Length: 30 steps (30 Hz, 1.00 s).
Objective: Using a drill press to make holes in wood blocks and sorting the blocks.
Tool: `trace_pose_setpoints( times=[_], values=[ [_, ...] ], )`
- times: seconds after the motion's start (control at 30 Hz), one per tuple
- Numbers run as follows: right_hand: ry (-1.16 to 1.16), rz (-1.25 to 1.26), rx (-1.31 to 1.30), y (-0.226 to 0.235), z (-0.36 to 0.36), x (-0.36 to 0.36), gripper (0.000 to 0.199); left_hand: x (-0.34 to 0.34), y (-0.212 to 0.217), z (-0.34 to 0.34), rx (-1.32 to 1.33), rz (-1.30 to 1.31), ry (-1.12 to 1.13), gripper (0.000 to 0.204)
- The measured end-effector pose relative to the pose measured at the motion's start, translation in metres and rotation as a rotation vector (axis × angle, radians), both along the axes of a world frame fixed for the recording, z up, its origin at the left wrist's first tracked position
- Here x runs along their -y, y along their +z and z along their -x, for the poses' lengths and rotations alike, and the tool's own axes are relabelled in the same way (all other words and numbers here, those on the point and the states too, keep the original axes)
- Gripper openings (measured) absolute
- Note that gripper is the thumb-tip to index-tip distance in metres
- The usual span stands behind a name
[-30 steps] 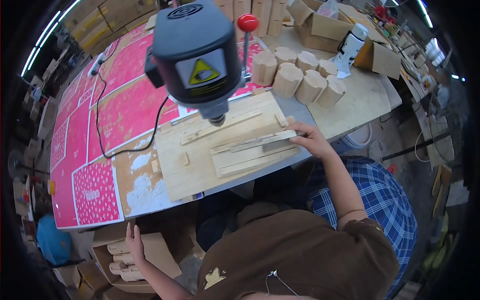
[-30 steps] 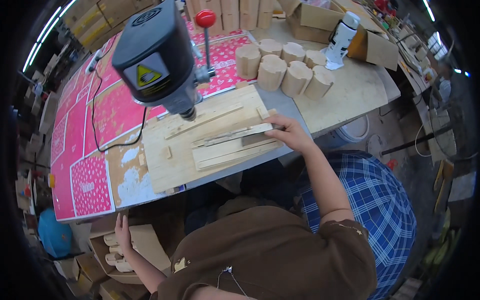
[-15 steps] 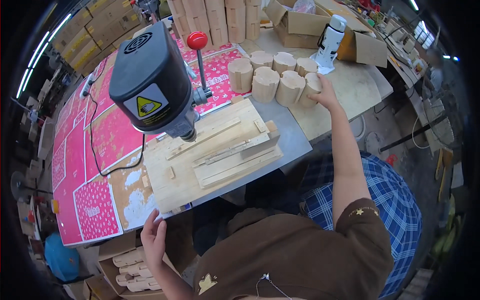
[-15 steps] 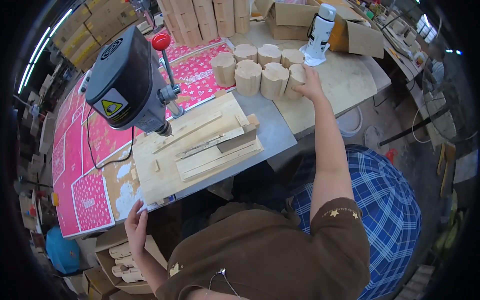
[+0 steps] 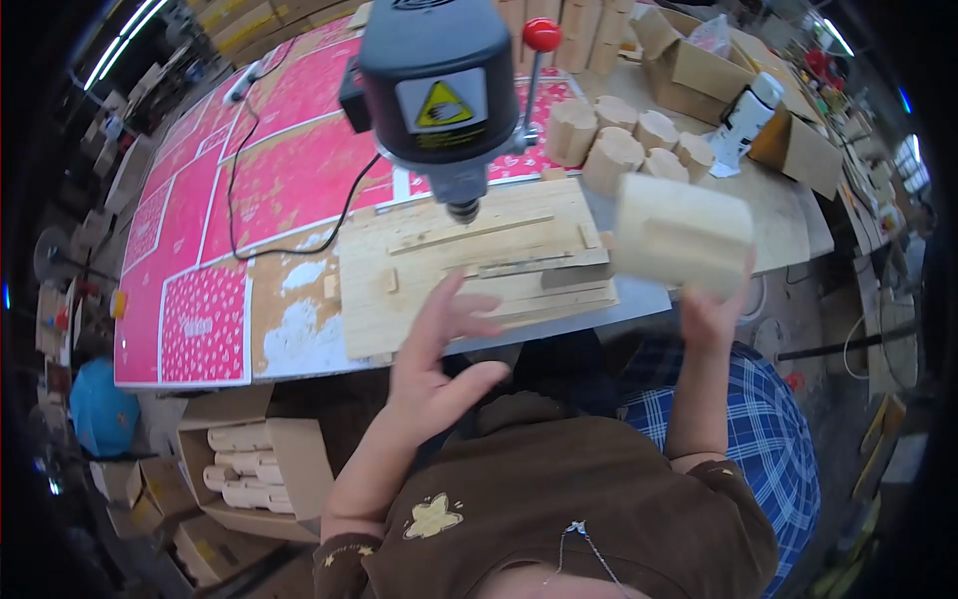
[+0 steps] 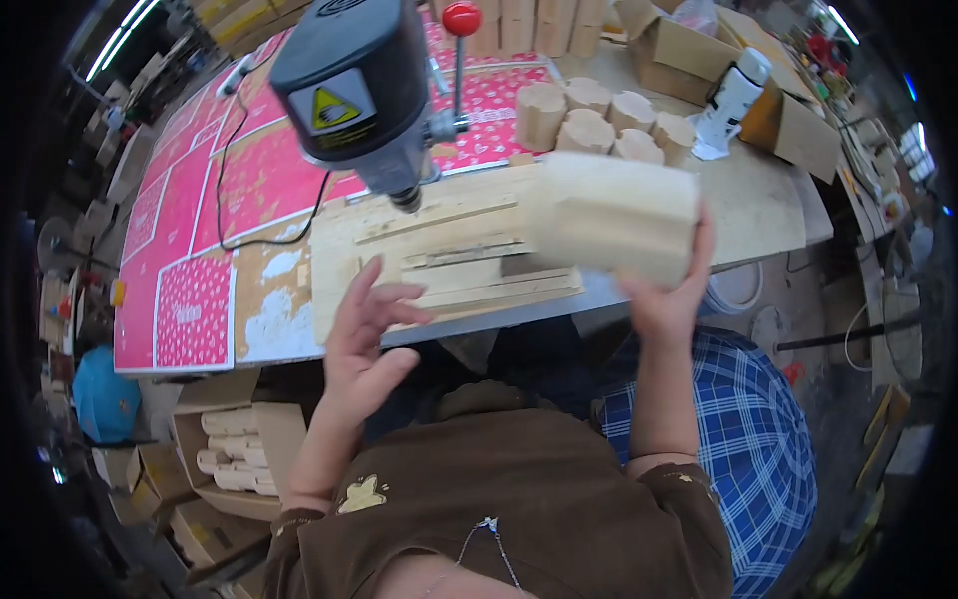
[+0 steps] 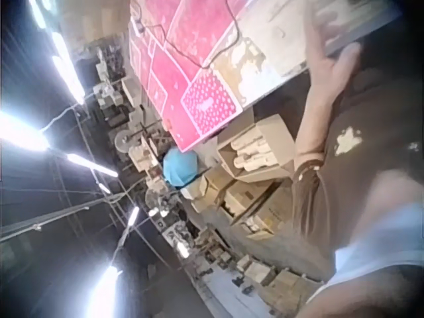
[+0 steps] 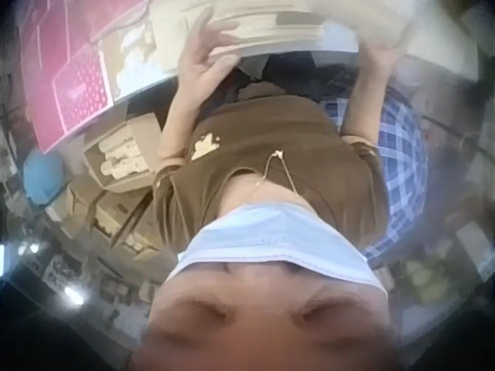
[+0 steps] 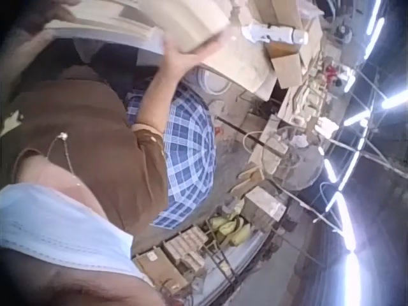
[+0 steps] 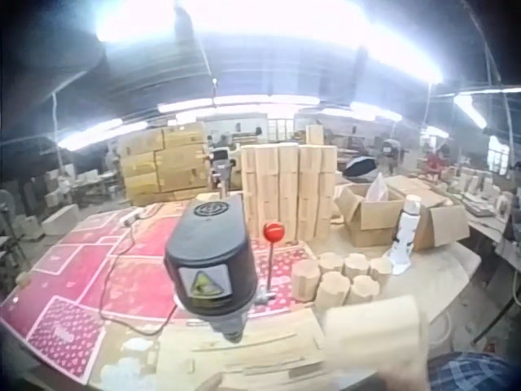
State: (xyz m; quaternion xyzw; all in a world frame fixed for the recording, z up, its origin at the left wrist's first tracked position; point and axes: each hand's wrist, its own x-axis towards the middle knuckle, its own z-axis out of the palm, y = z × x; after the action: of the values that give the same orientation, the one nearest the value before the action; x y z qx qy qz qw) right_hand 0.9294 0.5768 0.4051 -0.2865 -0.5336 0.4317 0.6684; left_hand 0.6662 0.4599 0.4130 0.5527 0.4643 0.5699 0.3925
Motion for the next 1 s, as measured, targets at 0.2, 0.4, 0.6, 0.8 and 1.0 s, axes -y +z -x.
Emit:
trace_pose_setpoints(
  times=[0.2,0.4,0.6,0.8,1.0],
  values=[
    [0.474,-0.136,0.244,0.000,0.096,0.041,0.103,0.000,-0.005,0.003,0.281,-0.072,0.185,0.073],
    [0.706,-0.015,0.370,-0.019,0.118,0.044,0.100,0.020,-0.016,0.026,0.508,0.104,0.260,0.067],
    [-0.026,-0.408,1.202,0.001,0.061,-0.001,0.067,0.026,-0.030,0.062,0.432,0.105,0.553,0.056],
    [-0.012,-0.300,1.221,-0.060,0.044,-0.034,0.034,0.004,-0.056,0.065,0.157,0.188,0.713,0.057],
    [0.072,-0.336,1.205,-0.056,0.055,-0.032,0.032,-0.011,-0.081,0.050,0.142,0.254,0.603,0.061]
  ],
)
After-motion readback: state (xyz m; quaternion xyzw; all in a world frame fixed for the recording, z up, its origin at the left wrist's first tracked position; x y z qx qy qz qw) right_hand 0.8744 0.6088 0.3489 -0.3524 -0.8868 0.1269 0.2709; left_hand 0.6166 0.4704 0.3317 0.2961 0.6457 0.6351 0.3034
